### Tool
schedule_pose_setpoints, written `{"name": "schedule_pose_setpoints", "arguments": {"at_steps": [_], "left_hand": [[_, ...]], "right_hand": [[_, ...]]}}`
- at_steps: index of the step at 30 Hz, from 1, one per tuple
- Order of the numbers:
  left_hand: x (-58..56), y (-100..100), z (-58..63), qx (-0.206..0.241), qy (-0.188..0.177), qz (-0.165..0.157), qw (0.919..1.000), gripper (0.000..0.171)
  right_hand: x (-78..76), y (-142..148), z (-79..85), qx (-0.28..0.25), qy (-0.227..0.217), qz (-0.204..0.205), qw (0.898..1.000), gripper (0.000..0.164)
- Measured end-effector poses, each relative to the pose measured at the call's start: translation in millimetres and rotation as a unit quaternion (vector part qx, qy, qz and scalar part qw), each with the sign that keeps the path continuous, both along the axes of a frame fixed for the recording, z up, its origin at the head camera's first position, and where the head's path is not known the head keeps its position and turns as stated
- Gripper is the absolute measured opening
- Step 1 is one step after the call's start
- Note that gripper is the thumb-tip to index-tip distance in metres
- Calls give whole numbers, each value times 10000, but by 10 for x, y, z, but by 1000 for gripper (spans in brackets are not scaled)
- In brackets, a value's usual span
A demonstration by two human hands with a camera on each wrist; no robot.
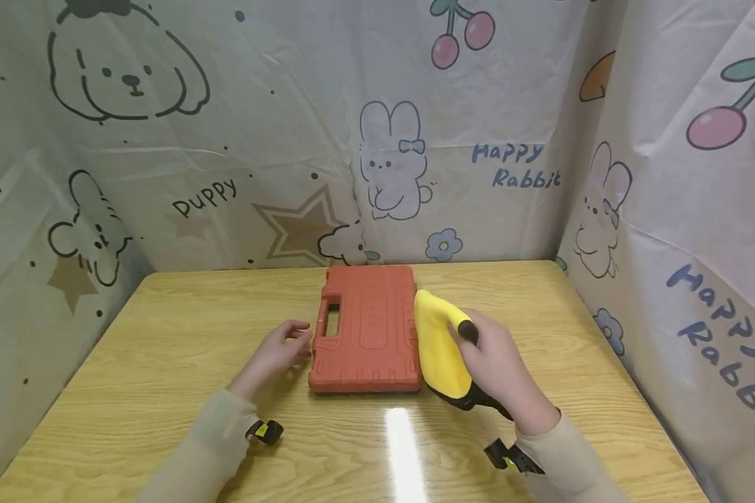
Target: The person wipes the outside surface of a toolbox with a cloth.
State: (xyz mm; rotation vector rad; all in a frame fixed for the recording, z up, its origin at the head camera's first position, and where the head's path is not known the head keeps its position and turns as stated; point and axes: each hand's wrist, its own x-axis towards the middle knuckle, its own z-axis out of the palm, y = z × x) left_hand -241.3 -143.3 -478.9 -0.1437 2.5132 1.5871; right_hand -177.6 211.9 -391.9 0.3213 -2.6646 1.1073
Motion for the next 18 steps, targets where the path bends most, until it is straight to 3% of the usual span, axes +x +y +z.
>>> {"name": "schedule_pose_setpoints", "arguments": {"at_steps": [5,8,10,13,18], "left_hand": [[143,69,45,-175,-166,-155,9996,49],[194,99,52,-333,-84,-236,9991,53],[216,115,46,-428,-58,-307,9986,56],[235,135,37,-517,-67,-366,9980,59],[263,161,33,-480,-127,-348,9982,59]], "right_hand": [[-145,-4,51,-792,-513,-299,9951,35],[-228,2,69,-1516,-820,-348,9844,45],[-283,2,75,-2143,-1034,-345,9707,51],[-354,-7,65,-3099,-1245,-308,9421,56],[-441,-41,41,-4097,-1324,-380,9018,63]]}}
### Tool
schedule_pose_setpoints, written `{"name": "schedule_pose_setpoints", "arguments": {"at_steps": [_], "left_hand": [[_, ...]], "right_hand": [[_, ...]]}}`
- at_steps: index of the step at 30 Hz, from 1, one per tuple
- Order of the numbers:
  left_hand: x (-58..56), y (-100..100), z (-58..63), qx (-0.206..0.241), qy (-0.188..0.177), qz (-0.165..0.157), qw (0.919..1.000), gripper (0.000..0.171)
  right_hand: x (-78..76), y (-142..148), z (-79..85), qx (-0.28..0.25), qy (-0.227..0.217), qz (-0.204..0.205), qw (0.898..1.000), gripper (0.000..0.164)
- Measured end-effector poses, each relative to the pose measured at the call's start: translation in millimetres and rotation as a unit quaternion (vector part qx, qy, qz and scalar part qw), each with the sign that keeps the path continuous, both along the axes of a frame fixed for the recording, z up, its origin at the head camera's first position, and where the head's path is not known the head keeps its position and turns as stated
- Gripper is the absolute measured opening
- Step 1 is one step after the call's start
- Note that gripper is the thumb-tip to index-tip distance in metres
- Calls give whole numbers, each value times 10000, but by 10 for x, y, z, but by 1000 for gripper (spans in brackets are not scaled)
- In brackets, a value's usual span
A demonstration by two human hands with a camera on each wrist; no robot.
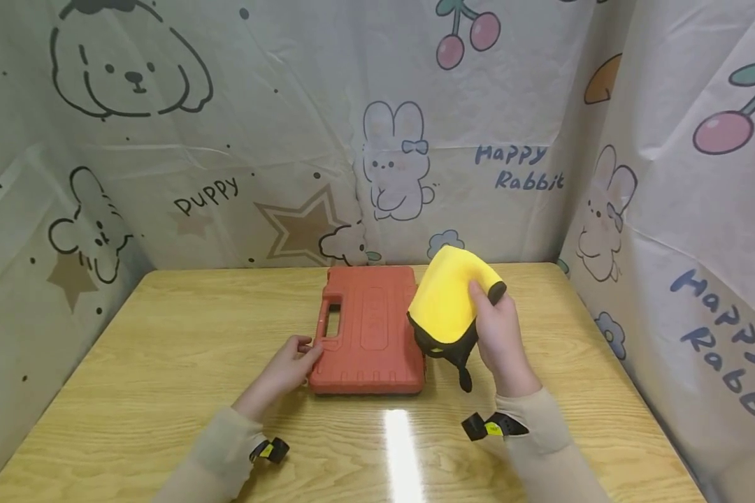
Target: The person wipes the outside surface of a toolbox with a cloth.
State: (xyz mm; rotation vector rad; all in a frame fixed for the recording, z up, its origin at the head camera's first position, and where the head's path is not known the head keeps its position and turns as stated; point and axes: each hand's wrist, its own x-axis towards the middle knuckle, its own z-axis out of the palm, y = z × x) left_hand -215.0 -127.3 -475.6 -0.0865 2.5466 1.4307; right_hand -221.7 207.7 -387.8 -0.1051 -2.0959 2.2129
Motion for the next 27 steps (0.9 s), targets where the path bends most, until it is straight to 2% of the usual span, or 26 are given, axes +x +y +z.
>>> {"name": "schedule_pose_setpoints", "arguments": {"at_steps": [2,6,10,15,20,27], "left_hand": [[8,10,-1,-35,8,0,10000,58],[20,31,-7,-48,23,-10,10000,57],[24,45,-17,-24,42,-28,10000,57],[29,53,-27,25,132,-127,9998,55],[35,61,-48,-77,304,-277,9991,54],[15,55,-80,-204,313,-394,9985,52]], "right_hand": [[-30,-7,-17,-314,-7,-41,9995,62],[-86,-25,-61,-889,-37,-208,9958,51],[-137,-30,-117,-1261,-275,-312,9911,48],[-184,26,-163,-1401,-513,-284,9884,55],[-203,74,-172,-1546,-569,-353,9857,56],[-211,100,-170,-1557,-643,-388,9849,57]]}}
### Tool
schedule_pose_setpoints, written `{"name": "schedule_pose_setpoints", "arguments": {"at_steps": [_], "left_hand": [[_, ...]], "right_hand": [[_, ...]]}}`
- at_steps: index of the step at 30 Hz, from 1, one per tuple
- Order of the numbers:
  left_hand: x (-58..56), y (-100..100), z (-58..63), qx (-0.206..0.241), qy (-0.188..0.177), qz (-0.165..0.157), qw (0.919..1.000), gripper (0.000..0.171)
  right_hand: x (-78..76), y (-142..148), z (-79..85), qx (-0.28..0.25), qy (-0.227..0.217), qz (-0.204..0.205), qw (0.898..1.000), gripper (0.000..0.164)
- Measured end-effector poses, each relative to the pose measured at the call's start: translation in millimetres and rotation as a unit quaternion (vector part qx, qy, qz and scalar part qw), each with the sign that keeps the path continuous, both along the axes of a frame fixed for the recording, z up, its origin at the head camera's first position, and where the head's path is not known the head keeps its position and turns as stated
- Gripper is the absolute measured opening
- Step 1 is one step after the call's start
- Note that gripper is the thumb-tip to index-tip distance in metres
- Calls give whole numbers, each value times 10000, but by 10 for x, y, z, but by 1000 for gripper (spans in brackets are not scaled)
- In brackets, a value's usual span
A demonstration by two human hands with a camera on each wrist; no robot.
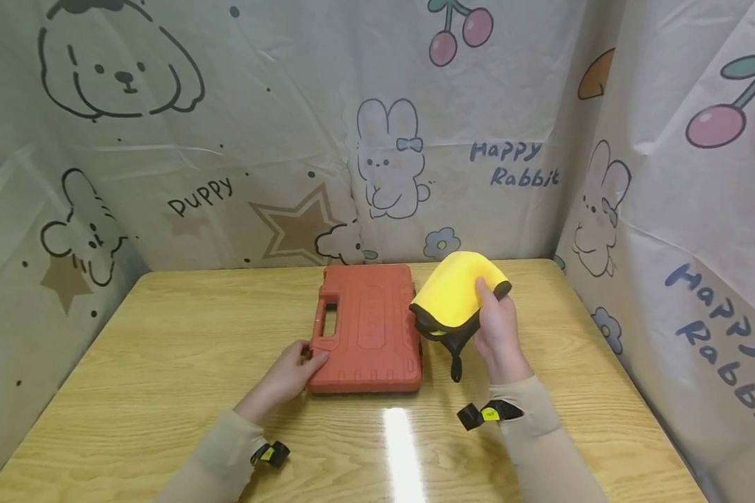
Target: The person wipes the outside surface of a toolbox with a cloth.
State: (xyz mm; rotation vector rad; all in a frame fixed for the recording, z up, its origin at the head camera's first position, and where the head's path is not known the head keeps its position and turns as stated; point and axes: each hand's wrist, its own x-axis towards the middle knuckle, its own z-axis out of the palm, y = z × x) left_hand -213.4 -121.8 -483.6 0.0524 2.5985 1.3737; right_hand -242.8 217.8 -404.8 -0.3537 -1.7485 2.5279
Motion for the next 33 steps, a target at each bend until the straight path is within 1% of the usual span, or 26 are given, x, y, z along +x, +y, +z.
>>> {"name": "schedule_pose_setpoints", "arguments": {"at_steps": [5,8,14,17,20,22,25,27,31,33], "left_hand": [[-13,-33,28,-34,-93,-72,9999,58],[-28,-69,38,19,-222,-125,9997,60],[-76,-150,40,128,-354,-233,9990,54],[-111,-188,34,275,-411,-269,9984,51],[-144,-232,29,433,-546,-273,9972,51],[-173,-265,26,446,-559,-377,9967,52],[-218,-312,26,410,-580,-579,9958,52],[-249,-344,26,299,-550,-702,9956,53],[-304,-400,31,-32,-506,-859,9950,55],[-336,-420,27,-214,-405,-968,9942,55]], "right_hand": [[-8,38,-5,26,45,-11,10000,57],[-11,57,-8,-10,49,-15,10000,58],[-5,76,8,-74,28,-80,9999,58],[0,92,20,-124,33,-116,9999,58],[5,101,33,-132,30,-143,9998,58],[8,104,42,-136,27,-152,9998,58],[15,106,54,-151,60,-164,9997,57],[20,110,60,-174,96,-169,9997,57],[30,127,69,-208,140,-169,9995,57],[34,136,71,-211,135,-188,9995,57]]}}
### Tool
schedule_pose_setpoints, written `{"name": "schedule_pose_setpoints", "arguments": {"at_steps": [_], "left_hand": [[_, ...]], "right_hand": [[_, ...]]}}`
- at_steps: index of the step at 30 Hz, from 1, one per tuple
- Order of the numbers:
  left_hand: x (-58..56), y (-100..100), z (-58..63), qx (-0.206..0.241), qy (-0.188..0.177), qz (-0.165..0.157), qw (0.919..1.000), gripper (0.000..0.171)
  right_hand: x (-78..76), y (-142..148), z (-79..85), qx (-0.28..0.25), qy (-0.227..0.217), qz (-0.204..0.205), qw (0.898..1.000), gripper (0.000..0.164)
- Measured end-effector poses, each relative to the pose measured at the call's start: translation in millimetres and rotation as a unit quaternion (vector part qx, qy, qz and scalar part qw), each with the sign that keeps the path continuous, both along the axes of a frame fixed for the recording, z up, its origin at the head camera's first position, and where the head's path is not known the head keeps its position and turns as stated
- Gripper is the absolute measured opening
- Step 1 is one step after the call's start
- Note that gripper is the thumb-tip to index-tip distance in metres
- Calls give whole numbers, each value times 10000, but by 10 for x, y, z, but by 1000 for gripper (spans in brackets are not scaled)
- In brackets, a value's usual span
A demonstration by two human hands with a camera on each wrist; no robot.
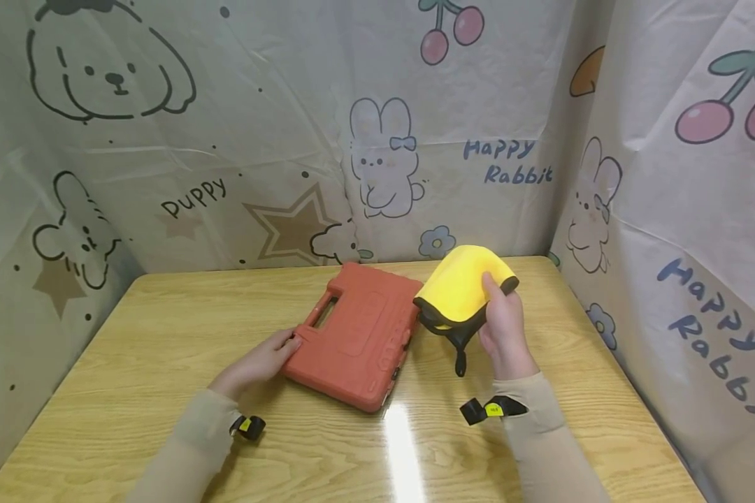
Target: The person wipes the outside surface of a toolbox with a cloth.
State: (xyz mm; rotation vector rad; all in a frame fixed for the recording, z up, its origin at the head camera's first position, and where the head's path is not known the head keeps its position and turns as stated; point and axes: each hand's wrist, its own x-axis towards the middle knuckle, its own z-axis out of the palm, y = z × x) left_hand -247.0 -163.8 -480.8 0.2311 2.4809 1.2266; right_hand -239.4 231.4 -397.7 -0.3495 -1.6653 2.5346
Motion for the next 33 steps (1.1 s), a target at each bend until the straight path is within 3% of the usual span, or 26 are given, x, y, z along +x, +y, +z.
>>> {"name": "schedule_pose_setpoints", "arguments": {"at_steps": [6,11,17,20,27,33], "left_hand": [[-87,-78,-2,-126,150,-121,9997,56],[-147,-111,-8,68,107,15,9999,54],[-214,-117,-10,-193,557,100,9982,49],[-237,-115,-12,-171,551,192,9982,49],[-215,-39,-55,-207,540,776,9953,50],[-76,40,-33,-111,623,1525,9863,55]], "right_hand": [[-10,0,-6,42,4,-20,10000,58],[-13,-5,-3,6,-5,-46,10000,57],[-4,-7,6,-109,-7,-23,9999,56],[-2,-7,9,-116,-33,-24,9999,56],[-1,-11,-1,-68,-56,0,10000,56],[-18,-23,-5,38,-61,-60,10000,56]]}}
